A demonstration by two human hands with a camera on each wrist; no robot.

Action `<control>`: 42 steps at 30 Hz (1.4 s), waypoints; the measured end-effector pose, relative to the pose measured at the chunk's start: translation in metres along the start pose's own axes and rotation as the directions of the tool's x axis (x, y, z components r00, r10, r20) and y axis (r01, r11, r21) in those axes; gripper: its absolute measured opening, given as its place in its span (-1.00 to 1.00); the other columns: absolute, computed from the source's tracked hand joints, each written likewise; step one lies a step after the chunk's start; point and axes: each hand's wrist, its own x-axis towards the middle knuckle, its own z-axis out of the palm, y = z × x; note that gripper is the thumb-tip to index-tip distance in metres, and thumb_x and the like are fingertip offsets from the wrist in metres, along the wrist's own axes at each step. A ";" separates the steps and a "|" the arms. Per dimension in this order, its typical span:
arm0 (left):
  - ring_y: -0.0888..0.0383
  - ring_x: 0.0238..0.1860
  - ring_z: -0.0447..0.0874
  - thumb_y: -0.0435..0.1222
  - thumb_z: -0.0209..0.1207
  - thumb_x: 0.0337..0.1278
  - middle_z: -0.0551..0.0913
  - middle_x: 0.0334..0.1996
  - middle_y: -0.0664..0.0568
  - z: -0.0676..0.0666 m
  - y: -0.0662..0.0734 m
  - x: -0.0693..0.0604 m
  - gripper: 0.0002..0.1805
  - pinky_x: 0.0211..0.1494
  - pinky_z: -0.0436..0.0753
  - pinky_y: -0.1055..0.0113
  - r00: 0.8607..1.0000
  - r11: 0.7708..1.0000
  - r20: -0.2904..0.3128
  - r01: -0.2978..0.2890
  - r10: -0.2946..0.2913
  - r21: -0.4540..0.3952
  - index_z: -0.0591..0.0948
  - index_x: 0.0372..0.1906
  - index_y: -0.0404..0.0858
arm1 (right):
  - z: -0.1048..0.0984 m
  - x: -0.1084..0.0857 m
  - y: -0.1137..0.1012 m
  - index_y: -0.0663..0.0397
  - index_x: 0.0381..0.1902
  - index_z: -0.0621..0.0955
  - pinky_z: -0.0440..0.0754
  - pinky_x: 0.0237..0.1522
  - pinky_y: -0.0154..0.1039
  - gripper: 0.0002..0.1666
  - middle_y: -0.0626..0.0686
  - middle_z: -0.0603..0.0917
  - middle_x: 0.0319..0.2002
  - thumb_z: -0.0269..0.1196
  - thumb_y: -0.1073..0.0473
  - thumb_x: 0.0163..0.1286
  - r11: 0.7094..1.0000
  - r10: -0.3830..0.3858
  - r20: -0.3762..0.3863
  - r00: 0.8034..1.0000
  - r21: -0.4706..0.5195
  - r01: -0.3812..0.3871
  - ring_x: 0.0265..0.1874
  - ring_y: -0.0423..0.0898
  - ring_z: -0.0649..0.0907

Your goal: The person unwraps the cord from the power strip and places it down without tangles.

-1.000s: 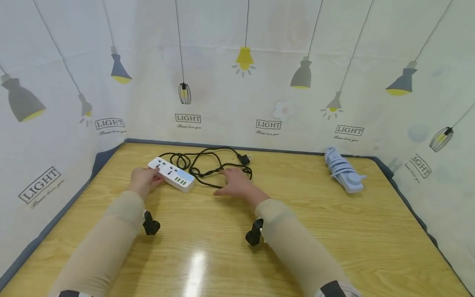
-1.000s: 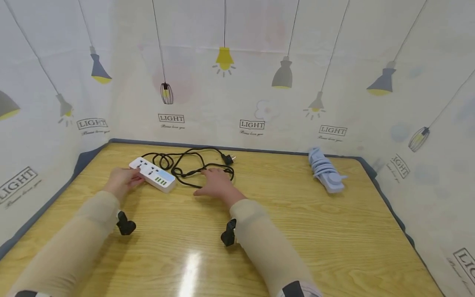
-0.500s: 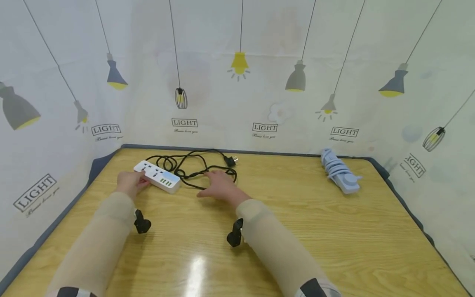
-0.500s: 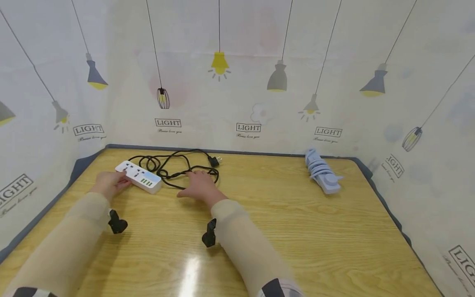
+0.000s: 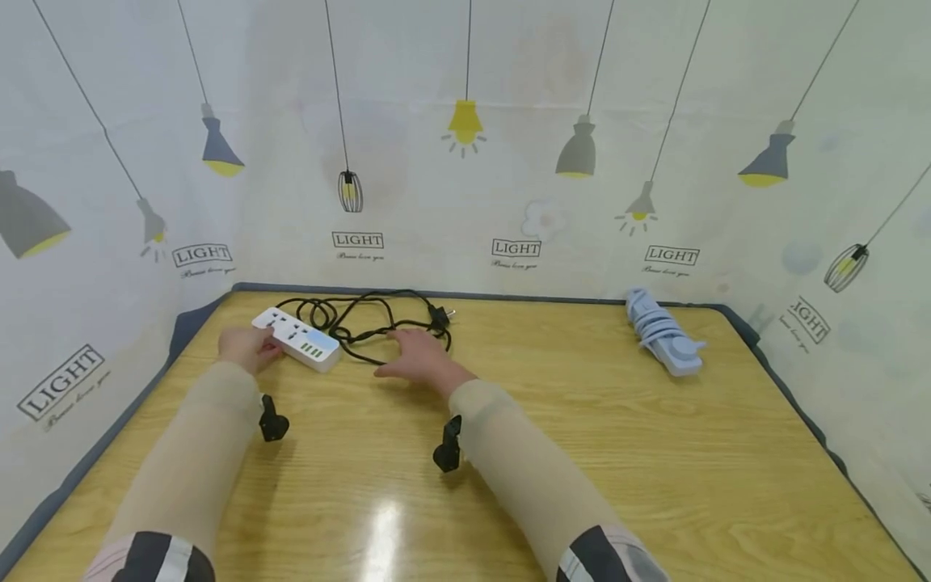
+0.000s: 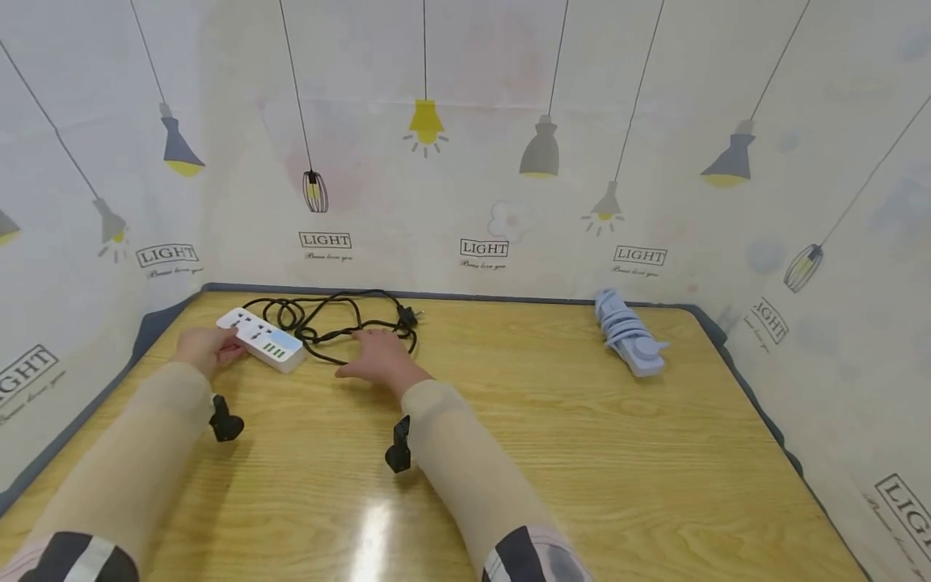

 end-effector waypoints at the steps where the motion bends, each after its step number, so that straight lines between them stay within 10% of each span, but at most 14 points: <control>1: 0.26 -0.29 0.60 -0.36 0.08 0.37 0.33 0.38 -0.09 0.000 0.001 0.000 -0.38 -0.03 0.61 0.44 1.000 1.000 0.000 -0.003 0.003 0.003 0.19 0.47 -0.27 | -0.001 0.000 0.000 -0.01 0.45 0.32 0.20 0.38 -0.05 -0.08 0.08 0.32 0.41 0.32 -0.24 0.23 1.000 0.000 0.006 1.000 -0.009 0.000 0.39 0.05 0.26; 16: 0.27 -0.38 0.57 -0.41 0.02 0.36 0.46 -0.04 -0.08 0.004 -0.005 -0.022 -0.41 0.06 0.59 0.36 0.993 0.984 0.000 -0.114 0.115 0.141 0.19 0.43 -0.41 | -0.006 -0.009 0.000 -0.11 0.51 0.22 0.02 0.44 0.01 -0.11 0.11 0.11 0.50 0.16 -0.32 0.34 0.979 -0.049 0.103 0.993 -0.191 0.068 0.48 0.14 0.05; 32: -0.02 0.00 0.46 -0.18 -0.10 0.42 0.34 0.28 -0.31 -0.005 -0.003 -0.049 -0.34 0.10 0.57 0.21 0.968 0.864 0.129 -0.249 0.213 0.438 0.12 0.44 -0.50 | -0.035 -0.035 0.022 -0.05 0.45 0.33 0.21 0.38 -0.07 -0.23 0.11 0.27 0.43 0.14 -0.25 0.41 0.942 -0.113 0.137 0.984 -0.302 0.150 0.40 0.05 0.27; 36: -0.11 0.06 0.45 -0.17 -0.11 0.43 0.35 0.25 -0.36 -0.005 -0.002 -0.056 -0.35 0.05 0.57 0.15 0.944 0.754 0.202 -0.330 0.261 0.568 0.17 0.39 -0.56 | -0.043 -0.046 0.030 -0.03 0.42 0.36 0.26 0.35 -0.08 -0.26 0.11 0.31 0.40 0.14 -0.23 0.41 0.935 -0.111 0.137 0.984 -0.321 0.151 0.37 0.04 0.31; 42: -0.31 0.20 0.36 -0.13 -0.13 0.41 0.33 0.25 -0.46 -0.002 0.002 -0.069 -0.37 0.14 0.46 -0.11 0.883 0.447 0.346 -0.461 0.319 0.766 0.28 0.32 -0.58 | -0.054 -0.062 0.043 0.00 0.39 0.41 0.33 0.30 -0.06 -0.28 0.12 0.40 0.33 0.18 -0.20 0.39 0.932 -0.112 0.111 0.988 -0.333 0.143 0.30 0.05 0.39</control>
